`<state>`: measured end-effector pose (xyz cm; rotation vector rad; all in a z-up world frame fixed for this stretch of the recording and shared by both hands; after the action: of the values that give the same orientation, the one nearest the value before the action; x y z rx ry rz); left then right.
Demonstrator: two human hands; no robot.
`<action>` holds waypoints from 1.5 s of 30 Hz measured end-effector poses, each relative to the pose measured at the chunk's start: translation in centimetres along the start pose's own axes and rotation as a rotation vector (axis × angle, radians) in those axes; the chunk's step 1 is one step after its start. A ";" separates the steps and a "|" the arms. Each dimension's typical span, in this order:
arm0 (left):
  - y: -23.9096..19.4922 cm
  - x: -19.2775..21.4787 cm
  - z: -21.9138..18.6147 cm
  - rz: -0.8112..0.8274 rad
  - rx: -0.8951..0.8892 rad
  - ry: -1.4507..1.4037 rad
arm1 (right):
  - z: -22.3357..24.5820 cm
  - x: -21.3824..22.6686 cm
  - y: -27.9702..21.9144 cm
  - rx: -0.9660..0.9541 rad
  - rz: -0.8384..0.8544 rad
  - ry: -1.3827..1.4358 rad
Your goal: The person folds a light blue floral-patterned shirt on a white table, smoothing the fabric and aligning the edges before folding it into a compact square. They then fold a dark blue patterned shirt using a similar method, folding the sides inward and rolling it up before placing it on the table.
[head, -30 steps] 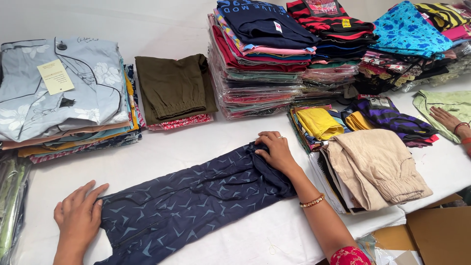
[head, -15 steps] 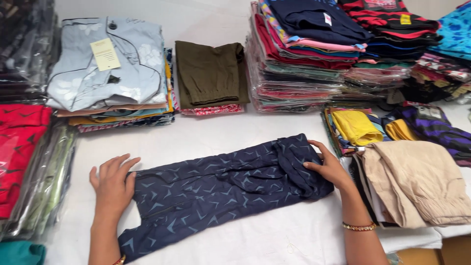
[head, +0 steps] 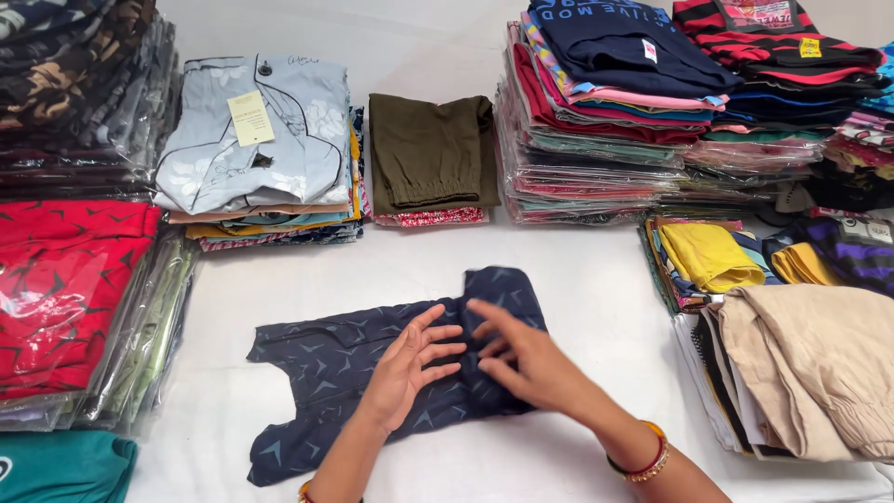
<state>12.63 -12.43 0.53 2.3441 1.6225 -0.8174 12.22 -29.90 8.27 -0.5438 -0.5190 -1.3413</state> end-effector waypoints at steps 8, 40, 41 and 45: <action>2.2 3.9 5.7 -0.251 0.052 0.150 | -4.3 1.4 0.6 0.216 -0.144 0.018; -8.0 12.0 -4.1 -0.372 -0.212 0.751 | -8.3 1.2 1.0 0.228 -0.268 0.027; -8.6 12.9 -4.2 -0.378 -0.218 0.745 | -7.9 0.7 1.2 0.235 -0.264 0.022; -11.4 15.9 -4.8 -0.546 -0.228 0.650 | -5.0 -1.9 2.4 0.304 -0.181 -0.055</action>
<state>7.98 7.02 -1.99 2.1331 2.5110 0.1198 14.46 -31.32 3.09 -0.2883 -0.8169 -1.3887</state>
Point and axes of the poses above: each hand's wrist, its own y-axis towards the middle knuckle, its own x-axis out of the back of the hand, z = x × y, the point moved 9 cm from there along y, towards the middle knuckle, and after that the axes turned 5 degrees about -z, right-handed, at the moved point
